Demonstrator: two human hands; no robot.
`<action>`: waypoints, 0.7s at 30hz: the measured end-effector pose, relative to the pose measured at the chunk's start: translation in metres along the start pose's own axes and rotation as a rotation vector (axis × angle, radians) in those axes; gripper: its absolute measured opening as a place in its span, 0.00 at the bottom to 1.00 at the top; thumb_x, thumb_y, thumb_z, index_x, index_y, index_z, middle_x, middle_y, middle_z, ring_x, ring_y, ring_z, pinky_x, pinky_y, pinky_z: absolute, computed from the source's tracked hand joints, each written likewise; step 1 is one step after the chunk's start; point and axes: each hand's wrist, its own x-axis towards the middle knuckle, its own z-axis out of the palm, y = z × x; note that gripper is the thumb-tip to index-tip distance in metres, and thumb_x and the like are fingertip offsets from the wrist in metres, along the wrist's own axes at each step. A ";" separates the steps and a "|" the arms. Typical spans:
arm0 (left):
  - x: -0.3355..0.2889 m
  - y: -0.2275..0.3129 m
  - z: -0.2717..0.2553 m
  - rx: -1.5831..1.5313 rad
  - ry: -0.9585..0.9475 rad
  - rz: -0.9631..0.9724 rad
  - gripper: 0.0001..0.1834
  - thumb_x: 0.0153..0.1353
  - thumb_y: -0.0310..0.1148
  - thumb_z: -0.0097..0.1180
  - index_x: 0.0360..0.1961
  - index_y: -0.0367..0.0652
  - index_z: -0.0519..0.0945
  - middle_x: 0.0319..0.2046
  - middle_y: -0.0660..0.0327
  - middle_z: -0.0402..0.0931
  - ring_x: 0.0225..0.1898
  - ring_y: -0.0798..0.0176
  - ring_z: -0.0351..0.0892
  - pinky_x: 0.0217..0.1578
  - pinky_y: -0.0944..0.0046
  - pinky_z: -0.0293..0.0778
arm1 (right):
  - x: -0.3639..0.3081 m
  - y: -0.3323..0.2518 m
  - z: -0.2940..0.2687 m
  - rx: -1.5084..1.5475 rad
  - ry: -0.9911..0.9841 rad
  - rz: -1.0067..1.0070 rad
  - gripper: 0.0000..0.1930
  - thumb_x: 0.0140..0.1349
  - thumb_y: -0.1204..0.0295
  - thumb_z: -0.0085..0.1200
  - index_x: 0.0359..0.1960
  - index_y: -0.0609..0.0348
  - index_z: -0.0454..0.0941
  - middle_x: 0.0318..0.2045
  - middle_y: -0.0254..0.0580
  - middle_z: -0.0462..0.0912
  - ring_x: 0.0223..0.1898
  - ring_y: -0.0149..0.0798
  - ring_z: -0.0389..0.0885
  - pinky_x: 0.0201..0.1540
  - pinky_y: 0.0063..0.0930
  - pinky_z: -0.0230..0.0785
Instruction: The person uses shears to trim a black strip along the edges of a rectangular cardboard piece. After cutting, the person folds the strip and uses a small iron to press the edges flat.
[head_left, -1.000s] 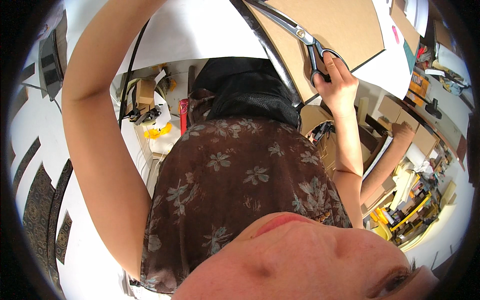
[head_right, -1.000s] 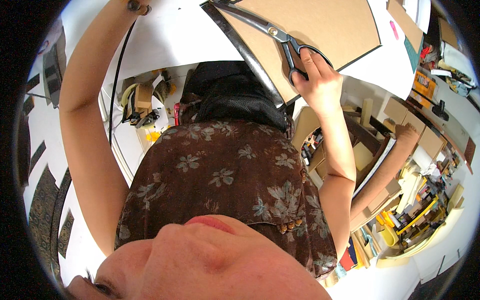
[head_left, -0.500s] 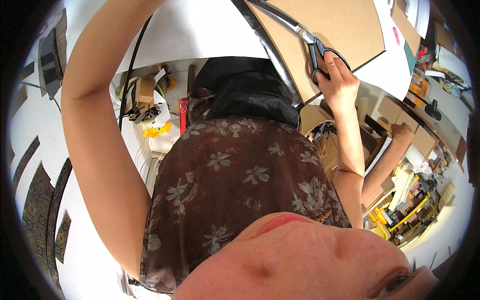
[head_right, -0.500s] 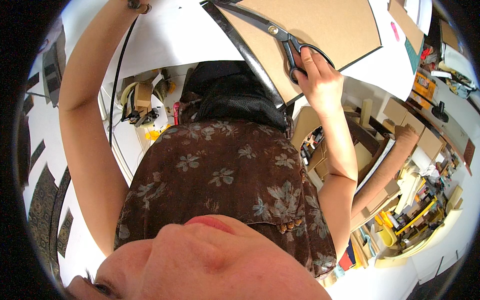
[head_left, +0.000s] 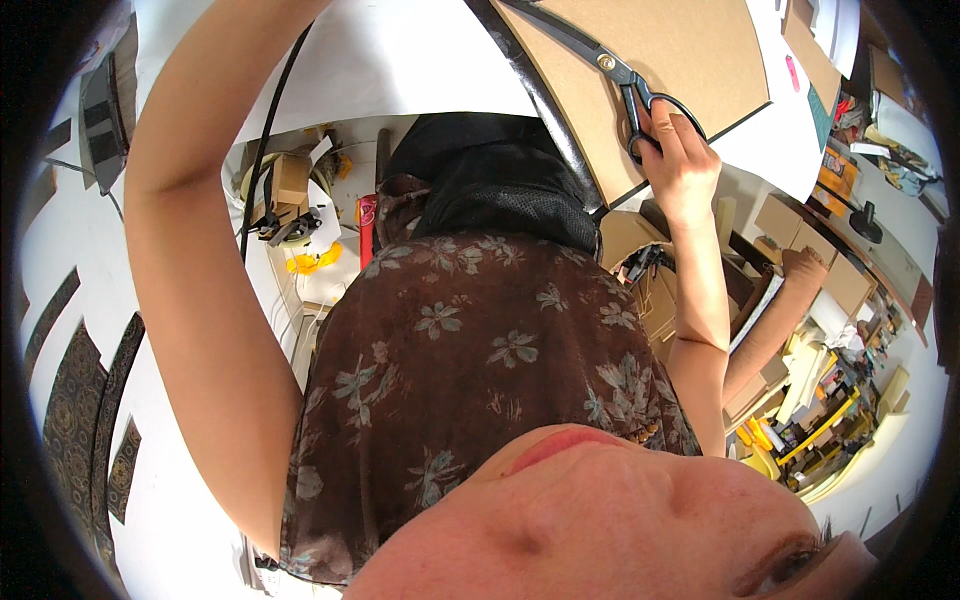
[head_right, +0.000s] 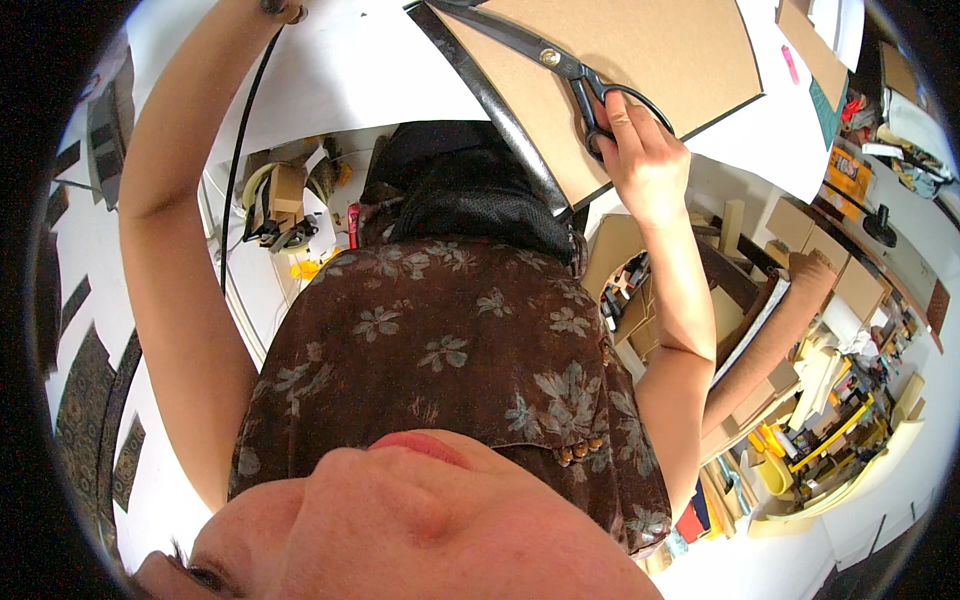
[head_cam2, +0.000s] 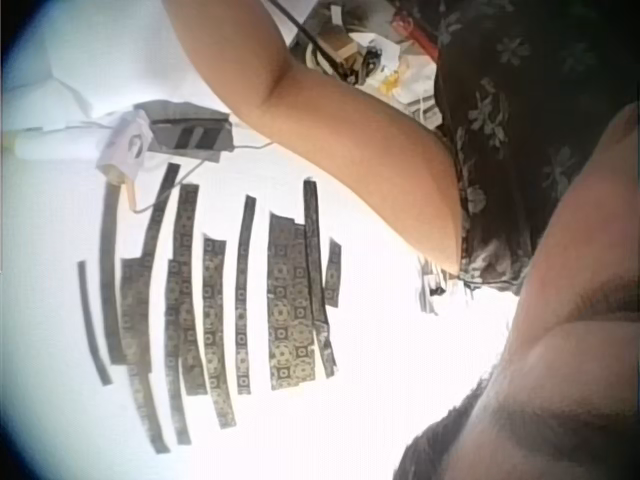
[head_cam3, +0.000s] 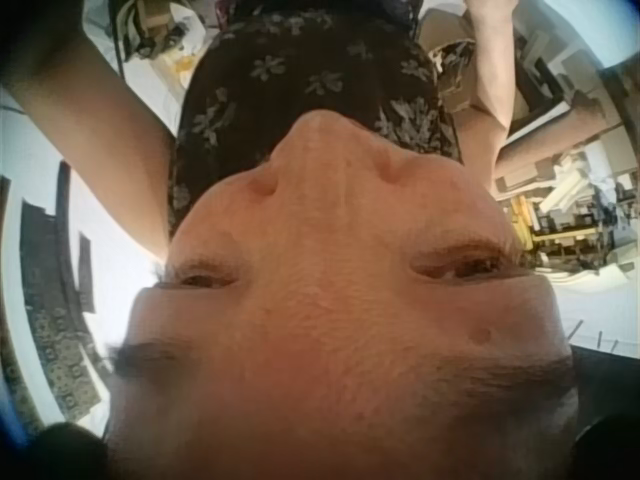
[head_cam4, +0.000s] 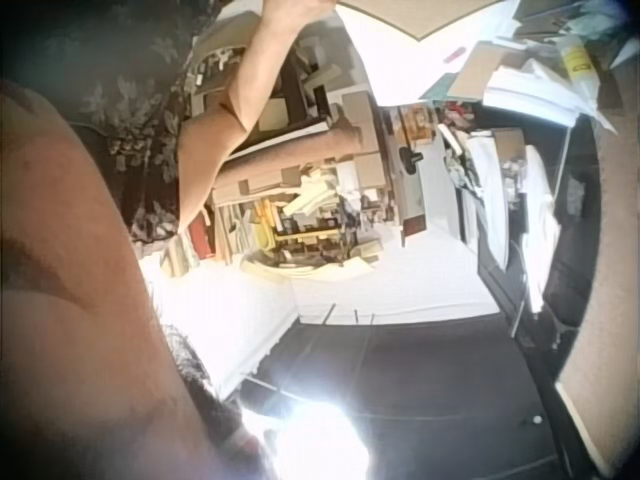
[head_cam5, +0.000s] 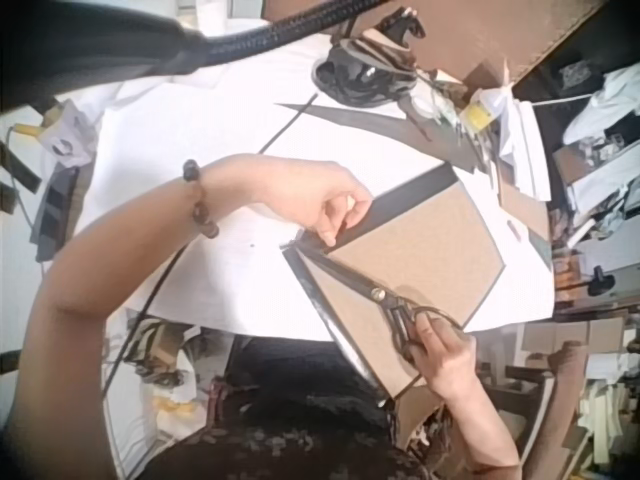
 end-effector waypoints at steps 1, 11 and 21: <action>0.000 -0.002 -0.002 0.003 0.060 0.045 0.10 0.51 0.20 0.62 0.34 0.36 0.75 0.23 0.61 0.79 0.29 0.70 0.77 0.29 0.68 0.71 | 0.000 0.001 0.000 -0.002 -0.007 0.004 0.25 0.40 0.77 0.70 0.46 0.59 0.82 0.33 0.38 0.84 0.28 0.38 0.84 0.29 0.29 0.79; -0.112 0.033 0.010 0.017 0.864 0.039 0.05 0.70 0.27 0.52 0.37 0.37 0.77 0.29 0.68 0.75 0.31 0.75 0.72 0.35 0.72 0.71 | -0.001 0.010 0.002 0.298 0.299 0.322 0.14 0.48 0.74 0.70 0.38 0.61 0.85 0.20 0.37 0.78 0.21 0.28 0.77 0.26 0.21 0.70; -0.356 0.036 0.119 0.851 1.480 -0.758 0.09 0.61 0.35 0.67 0.35 0.40 0.85 0.27 0.66 0.82 0.27 0.77 0.78 0.30 0.74 0.73 | -0.021 -0.002 0.030 0.424 0.349 0.277 0.14 0.49 0.79 0.69 0.39 0.66 0.84 0.22 0.39 0.80 0.23 0.31 0.78 0.27 0.22 0.72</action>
